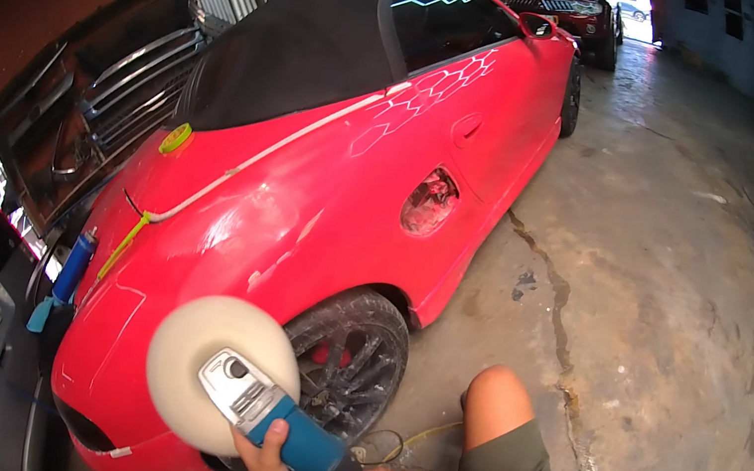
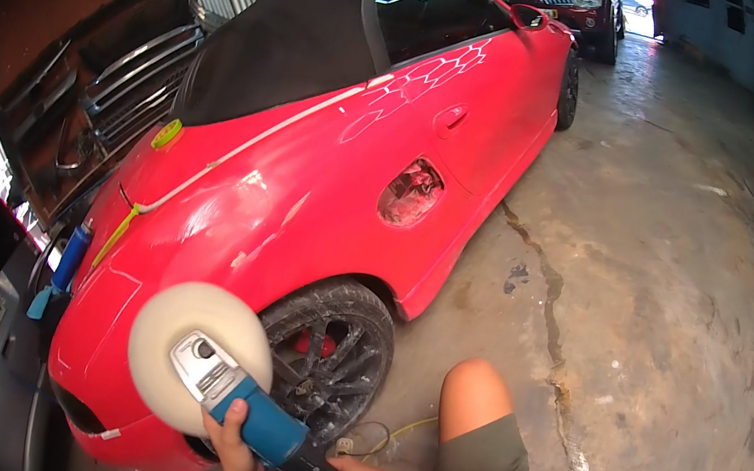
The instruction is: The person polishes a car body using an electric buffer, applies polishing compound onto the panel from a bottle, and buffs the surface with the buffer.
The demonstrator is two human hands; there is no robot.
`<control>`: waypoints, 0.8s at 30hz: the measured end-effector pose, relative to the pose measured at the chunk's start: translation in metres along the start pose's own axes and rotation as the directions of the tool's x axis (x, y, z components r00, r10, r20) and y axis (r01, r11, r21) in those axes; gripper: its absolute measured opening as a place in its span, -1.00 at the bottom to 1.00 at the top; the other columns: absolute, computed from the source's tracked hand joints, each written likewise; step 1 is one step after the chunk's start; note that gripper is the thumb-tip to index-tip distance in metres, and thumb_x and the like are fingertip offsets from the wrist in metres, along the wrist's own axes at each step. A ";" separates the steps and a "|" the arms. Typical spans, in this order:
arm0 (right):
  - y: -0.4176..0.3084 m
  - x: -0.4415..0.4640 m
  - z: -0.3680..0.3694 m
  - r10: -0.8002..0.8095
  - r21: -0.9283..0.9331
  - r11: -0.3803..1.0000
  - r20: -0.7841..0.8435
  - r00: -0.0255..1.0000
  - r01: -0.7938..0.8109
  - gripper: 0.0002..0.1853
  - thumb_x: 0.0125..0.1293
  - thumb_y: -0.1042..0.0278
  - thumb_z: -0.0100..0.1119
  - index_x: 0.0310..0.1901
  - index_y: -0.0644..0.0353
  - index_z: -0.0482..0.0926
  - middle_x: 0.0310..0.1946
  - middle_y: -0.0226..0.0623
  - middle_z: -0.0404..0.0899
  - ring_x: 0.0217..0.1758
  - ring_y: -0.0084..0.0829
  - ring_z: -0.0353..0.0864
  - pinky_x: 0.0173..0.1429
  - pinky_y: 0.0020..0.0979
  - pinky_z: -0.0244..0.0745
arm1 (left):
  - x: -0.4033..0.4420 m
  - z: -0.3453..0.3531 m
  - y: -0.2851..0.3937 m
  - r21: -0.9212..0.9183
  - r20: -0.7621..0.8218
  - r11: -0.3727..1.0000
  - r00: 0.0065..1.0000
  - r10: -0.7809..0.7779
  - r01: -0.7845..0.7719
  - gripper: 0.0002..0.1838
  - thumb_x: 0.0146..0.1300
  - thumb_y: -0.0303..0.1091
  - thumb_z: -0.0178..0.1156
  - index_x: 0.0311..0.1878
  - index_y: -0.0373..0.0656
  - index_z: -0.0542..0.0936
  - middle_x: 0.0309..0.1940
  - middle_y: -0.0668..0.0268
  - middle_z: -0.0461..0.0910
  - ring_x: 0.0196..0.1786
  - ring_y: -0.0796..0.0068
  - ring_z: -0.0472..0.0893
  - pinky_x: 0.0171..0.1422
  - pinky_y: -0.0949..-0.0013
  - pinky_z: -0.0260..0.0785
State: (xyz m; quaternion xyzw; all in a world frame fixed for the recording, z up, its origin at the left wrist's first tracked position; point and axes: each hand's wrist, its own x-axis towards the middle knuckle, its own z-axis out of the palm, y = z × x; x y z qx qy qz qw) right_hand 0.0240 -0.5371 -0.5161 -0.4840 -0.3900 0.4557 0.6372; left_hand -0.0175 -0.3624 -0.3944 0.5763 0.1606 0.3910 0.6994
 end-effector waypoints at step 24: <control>-0.029 -0.017 -0.035 -0.006 0.398 0.914 -0.183 0.983 0.080 -0.83 0.42 0.61 0.35 -0.27 0.30 0.51 -0.55 -0.29 0.49 -0.49 -0.44 0.59 -0.35 -0.39 0.47 | 0.033 0.064 -0.046 -0.095 0.542 0.960 0.822 -0.172 0.264 -0.27 0.35 -0.22 0.56 0.44 -0.35 0.43 0.15 0.18 0.66 0.13 0.39 0.67 0.28 0.26 0.56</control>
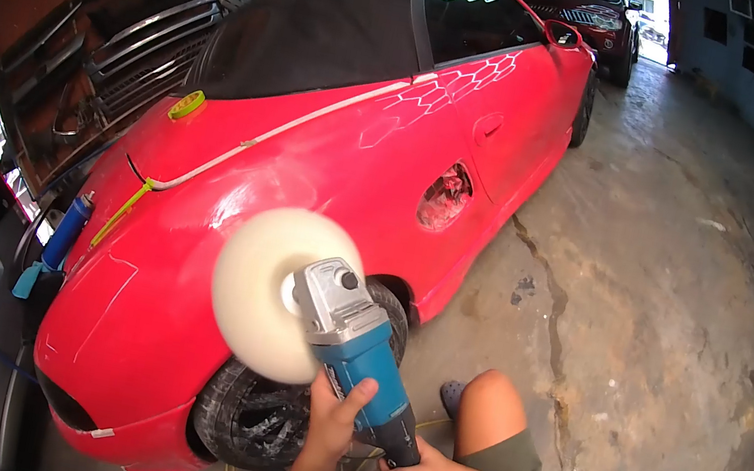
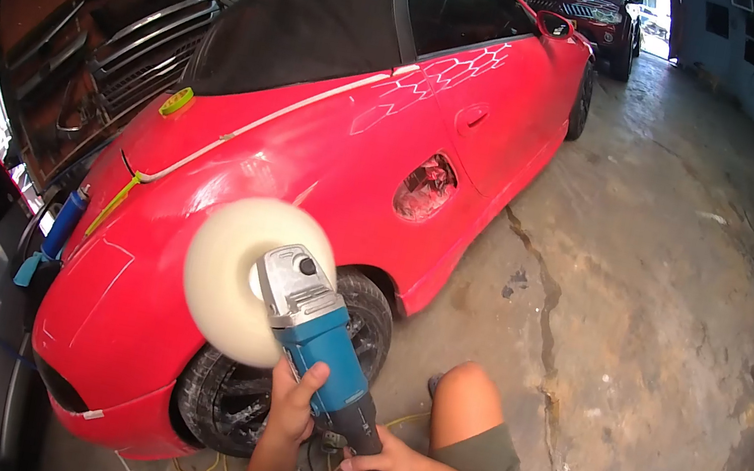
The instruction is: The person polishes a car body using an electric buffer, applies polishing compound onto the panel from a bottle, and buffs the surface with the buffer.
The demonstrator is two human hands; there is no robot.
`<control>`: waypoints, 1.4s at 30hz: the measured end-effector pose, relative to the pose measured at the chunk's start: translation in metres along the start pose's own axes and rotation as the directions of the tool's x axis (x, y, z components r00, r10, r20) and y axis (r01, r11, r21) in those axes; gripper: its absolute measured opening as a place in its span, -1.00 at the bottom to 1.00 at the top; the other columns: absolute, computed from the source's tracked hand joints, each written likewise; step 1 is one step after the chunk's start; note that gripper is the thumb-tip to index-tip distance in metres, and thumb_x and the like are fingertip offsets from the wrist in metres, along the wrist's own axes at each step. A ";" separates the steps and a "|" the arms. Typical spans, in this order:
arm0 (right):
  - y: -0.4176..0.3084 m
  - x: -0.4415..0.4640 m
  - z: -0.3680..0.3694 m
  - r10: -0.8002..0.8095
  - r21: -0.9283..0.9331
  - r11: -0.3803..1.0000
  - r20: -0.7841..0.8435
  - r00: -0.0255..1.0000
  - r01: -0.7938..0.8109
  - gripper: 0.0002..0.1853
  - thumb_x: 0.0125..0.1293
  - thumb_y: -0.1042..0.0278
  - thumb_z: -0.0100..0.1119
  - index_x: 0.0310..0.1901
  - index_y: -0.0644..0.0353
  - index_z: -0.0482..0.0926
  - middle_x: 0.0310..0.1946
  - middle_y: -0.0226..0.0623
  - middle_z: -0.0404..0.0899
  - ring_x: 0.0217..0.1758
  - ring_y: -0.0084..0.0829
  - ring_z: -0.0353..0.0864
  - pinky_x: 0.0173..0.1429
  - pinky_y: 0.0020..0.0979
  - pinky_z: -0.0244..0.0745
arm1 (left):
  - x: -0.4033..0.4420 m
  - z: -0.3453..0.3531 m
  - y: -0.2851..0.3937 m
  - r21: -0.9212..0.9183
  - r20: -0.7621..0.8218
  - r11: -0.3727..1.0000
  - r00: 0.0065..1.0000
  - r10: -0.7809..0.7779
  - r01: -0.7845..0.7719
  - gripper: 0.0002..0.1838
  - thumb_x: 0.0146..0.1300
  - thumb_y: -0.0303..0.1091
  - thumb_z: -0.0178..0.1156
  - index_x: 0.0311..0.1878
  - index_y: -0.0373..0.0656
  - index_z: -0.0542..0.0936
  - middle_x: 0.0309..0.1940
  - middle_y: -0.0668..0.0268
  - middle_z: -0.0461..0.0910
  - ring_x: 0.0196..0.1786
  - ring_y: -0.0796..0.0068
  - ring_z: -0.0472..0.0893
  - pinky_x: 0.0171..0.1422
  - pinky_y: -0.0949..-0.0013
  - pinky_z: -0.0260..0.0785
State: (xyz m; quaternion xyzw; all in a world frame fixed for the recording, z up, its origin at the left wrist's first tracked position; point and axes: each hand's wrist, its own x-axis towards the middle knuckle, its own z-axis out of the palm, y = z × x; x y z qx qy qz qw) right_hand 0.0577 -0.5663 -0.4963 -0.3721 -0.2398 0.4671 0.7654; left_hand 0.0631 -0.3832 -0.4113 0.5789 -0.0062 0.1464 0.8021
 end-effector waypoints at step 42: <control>0.019 0.005 -0.044 0.153 0.077 0.985 0.046 0.987 -0.157 -0.71 0.25 0.45 0.63 -0.20 0.18 0.60 -0.45 -0.40 0.64 -0.42 -0.54 0.68 -0.27 -0.42 0.54 | 0.032 0.048 -0.001 0.480 -0.183 0.877 0.973 0.144 -0.040 -0.11 0.39 -0.17 0.54 0.57 -0.32 0.22 0.31 0.06 0.55 0.30 0.31 0.58 0.45 0.21 0.44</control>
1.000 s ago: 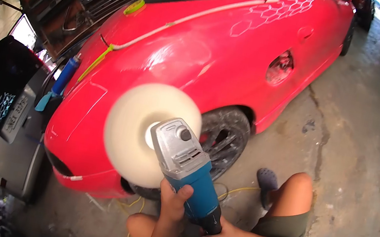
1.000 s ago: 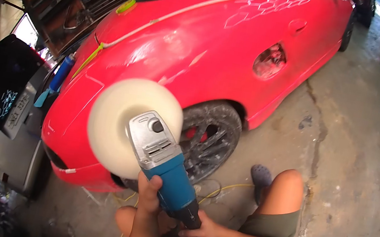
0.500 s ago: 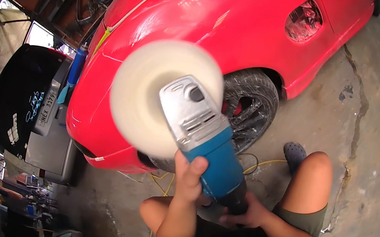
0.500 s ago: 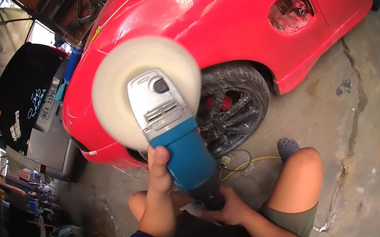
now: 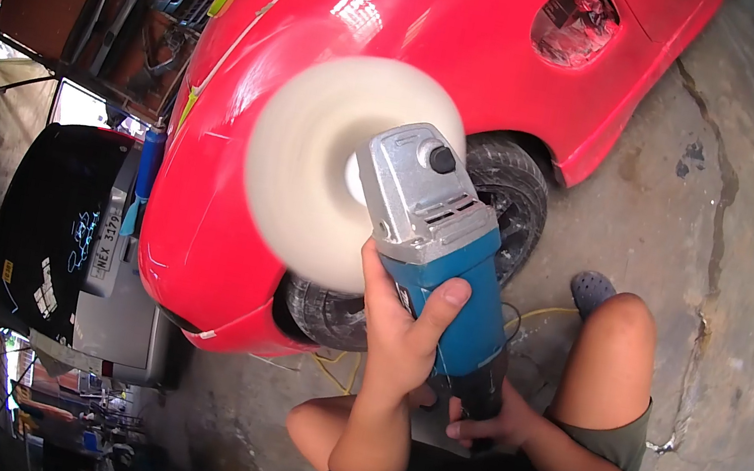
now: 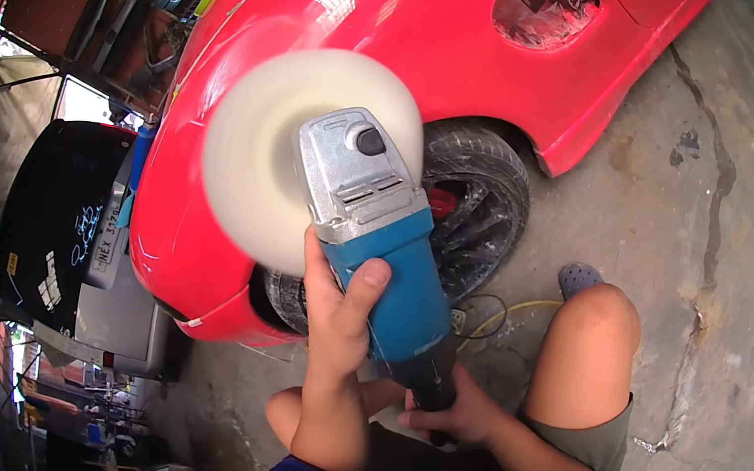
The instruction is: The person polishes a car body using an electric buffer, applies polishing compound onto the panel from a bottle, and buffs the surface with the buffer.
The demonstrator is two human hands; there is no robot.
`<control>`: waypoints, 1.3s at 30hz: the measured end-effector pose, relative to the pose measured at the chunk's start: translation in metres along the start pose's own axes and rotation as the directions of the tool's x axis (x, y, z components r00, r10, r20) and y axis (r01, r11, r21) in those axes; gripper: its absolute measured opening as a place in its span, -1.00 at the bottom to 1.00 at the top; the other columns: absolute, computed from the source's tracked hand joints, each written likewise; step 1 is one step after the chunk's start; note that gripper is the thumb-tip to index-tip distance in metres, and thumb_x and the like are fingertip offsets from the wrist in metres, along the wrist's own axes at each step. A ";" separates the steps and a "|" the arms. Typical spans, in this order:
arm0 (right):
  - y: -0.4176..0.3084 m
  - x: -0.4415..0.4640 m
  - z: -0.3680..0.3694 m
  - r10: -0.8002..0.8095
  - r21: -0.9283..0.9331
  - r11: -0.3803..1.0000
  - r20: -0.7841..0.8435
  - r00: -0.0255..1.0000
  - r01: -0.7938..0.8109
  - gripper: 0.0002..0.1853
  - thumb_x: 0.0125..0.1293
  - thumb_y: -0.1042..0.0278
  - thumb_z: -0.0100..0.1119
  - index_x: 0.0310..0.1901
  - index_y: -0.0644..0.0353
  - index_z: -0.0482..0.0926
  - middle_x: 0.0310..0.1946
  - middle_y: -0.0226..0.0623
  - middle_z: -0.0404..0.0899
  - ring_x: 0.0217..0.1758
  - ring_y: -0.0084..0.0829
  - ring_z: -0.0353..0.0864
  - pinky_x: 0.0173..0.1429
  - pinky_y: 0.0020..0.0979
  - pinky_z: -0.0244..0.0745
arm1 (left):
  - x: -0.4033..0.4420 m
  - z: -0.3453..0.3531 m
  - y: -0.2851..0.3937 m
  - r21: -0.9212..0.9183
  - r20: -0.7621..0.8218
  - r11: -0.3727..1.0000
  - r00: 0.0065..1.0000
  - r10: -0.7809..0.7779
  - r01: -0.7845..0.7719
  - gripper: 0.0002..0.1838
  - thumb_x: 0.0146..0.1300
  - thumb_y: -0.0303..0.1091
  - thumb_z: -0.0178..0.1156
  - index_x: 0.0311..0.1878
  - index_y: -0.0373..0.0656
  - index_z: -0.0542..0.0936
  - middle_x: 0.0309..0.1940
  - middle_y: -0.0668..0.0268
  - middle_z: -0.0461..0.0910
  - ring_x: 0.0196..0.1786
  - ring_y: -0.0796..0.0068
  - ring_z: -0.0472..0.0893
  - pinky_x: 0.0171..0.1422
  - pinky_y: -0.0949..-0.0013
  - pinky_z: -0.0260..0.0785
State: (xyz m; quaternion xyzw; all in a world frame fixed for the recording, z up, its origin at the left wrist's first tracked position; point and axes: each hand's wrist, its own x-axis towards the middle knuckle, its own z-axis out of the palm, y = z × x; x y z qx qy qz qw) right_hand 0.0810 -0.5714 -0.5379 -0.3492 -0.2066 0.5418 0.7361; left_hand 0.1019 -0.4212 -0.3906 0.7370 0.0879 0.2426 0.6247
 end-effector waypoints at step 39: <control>0.045 0.001 0.020 0.058 -0.014 0.998 0.131 0.990 -0.057 -0.70 0.28 0.32 0.63 -0.18 0.19 0.63 -0.48 -0.42 0.66 -0.45 -0.58 0.67 -0.27 -0.41 0.55 | -0.047 -0.036 -0.005 -0.062 -0.111 0.995 0.991 -0.080 0.074 -0.01 0.31 -0.13 0.54 0.61 -0.26 0.16 0.39 0.00 0.48 0.37 0.18 0.56 0.50 0.10 0.41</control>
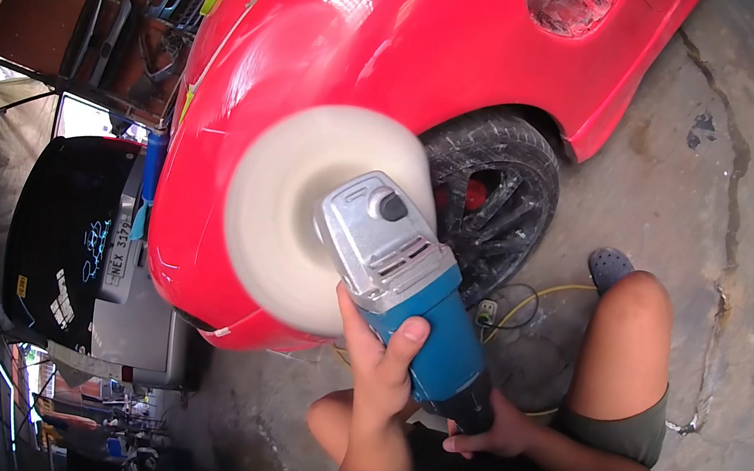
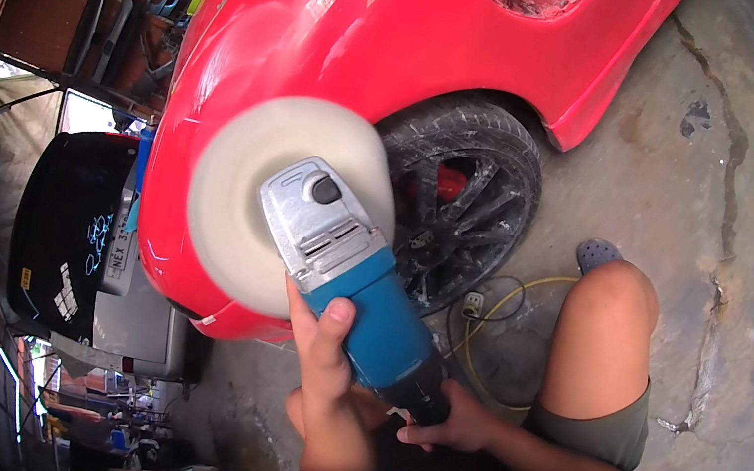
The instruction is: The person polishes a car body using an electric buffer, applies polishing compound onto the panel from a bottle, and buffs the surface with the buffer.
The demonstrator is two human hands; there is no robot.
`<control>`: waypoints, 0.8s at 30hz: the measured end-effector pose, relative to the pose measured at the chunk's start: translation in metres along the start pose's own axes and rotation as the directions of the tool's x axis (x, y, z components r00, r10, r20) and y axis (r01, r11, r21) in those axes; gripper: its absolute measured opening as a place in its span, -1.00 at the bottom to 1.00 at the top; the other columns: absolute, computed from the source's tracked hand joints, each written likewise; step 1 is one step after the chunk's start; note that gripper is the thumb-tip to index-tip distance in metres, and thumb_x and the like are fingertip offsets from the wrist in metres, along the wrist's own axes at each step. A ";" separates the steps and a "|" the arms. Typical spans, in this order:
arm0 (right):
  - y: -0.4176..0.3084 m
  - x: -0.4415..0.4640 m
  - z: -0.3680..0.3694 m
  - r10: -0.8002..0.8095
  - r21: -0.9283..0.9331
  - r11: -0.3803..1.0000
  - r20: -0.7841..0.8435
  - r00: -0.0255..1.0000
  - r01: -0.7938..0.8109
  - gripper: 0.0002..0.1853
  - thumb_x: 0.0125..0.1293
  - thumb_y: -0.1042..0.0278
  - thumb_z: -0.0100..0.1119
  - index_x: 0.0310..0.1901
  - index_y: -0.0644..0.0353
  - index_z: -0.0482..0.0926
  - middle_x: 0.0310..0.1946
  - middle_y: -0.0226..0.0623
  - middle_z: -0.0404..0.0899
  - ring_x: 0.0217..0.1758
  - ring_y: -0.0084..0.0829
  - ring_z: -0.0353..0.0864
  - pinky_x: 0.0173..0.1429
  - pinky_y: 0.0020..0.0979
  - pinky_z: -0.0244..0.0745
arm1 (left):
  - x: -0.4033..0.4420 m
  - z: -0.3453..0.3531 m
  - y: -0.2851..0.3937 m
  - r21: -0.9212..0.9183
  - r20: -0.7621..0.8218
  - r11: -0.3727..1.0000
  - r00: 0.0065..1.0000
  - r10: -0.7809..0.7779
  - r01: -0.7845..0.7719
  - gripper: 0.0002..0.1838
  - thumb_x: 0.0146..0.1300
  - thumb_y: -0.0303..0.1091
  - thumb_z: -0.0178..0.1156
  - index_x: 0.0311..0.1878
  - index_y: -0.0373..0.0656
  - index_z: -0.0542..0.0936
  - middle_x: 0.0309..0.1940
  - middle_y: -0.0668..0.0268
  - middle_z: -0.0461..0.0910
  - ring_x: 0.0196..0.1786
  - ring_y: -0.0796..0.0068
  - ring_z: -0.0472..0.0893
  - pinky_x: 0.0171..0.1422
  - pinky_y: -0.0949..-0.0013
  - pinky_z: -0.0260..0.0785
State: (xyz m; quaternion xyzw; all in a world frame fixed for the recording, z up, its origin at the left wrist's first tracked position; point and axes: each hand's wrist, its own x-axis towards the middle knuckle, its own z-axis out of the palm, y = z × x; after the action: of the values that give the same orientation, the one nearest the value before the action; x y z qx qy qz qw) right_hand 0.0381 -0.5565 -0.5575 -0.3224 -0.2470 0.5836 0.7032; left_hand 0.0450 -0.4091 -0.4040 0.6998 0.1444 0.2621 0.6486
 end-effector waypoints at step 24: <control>0.014 0.029 0.016 -0.006 -0.379 0.925 0.029 1.000 0.017 -0.52 0.26 0.15 0.68 0.04 0.29 0.70 -0.15 -0.24 0.81 -0.08 -0.43 0.80 0.11 -0.32 0.68 | -0.043 -0.086 -0.018 0.029 -0.216 0.995 0.971 0.100 -0.096 0.03 0.26 0.27 0.44 0.48 -0.44 0.40 0.16 -0.11 0.66 0.04 0.02 0.78 0.10 0.06 0.74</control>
State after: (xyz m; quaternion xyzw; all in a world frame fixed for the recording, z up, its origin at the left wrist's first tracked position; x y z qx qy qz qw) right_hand 0.0227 -0.5239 -0.5575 -0.4428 -0.3667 0.5250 0.6276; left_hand -0.0354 -0.3585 -0.4277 0.6792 0.1819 0.3674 0.6088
